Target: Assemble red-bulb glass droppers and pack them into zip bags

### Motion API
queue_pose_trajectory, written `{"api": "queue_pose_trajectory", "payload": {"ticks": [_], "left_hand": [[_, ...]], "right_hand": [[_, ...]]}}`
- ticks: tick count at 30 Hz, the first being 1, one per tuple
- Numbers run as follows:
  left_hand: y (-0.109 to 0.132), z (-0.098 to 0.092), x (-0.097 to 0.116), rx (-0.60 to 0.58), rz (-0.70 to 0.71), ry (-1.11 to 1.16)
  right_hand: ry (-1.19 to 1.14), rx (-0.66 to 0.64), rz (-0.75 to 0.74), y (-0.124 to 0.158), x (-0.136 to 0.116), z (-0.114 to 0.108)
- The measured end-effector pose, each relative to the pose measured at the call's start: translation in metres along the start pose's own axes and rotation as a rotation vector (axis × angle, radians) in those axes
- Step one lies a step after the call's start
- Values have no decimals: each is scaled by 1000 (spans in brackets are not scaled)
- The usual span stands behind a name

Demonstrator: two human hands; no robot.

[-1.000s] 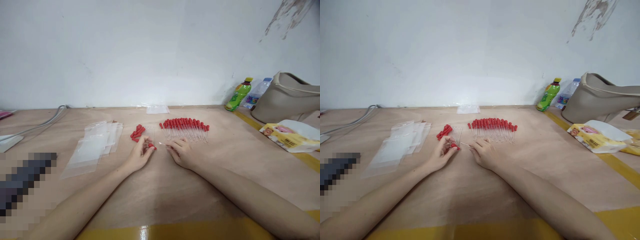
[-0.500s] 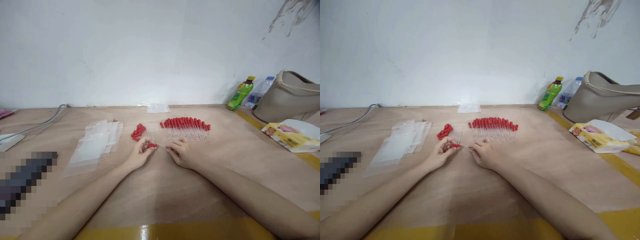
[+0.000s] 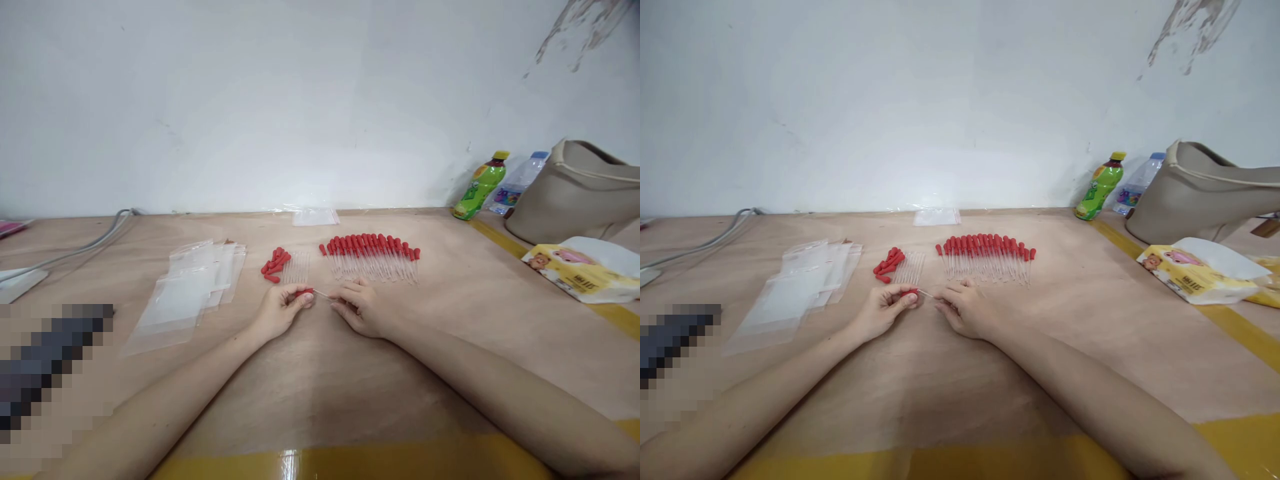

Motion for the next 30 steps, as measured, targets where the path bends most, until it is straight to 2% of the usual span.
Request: {"api": "queue_pose_trajectory", "payload": {"ticks": [7,11,15,17,23,30], "left_hand": [[5,8,4,-95,-40,76],[9,14,8,-172,-50,21],[9,14,4,-152,-51,-25],[7,12,2,-126,-33,-23],[5,8,6,-92,0,16],[7,12,9,-117,3,-15]], "right_hand": [[-58,-51,-19,-4,6,-4],[34,-81,-67,-4,10,-6],[236,-38,-107,-2,3,-9],[265,-10,-91,-2,0,-8],[-25,113,82,-1,13,-8],[-36,80,61,-3,10,-2]]}}
Point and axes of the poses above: each hand's wrist, its own y-axis away from the middle knuckle, its own z-axis out of the palm, x = y × z, the point moved 8 cm from there along -y, towards the middle knuckle
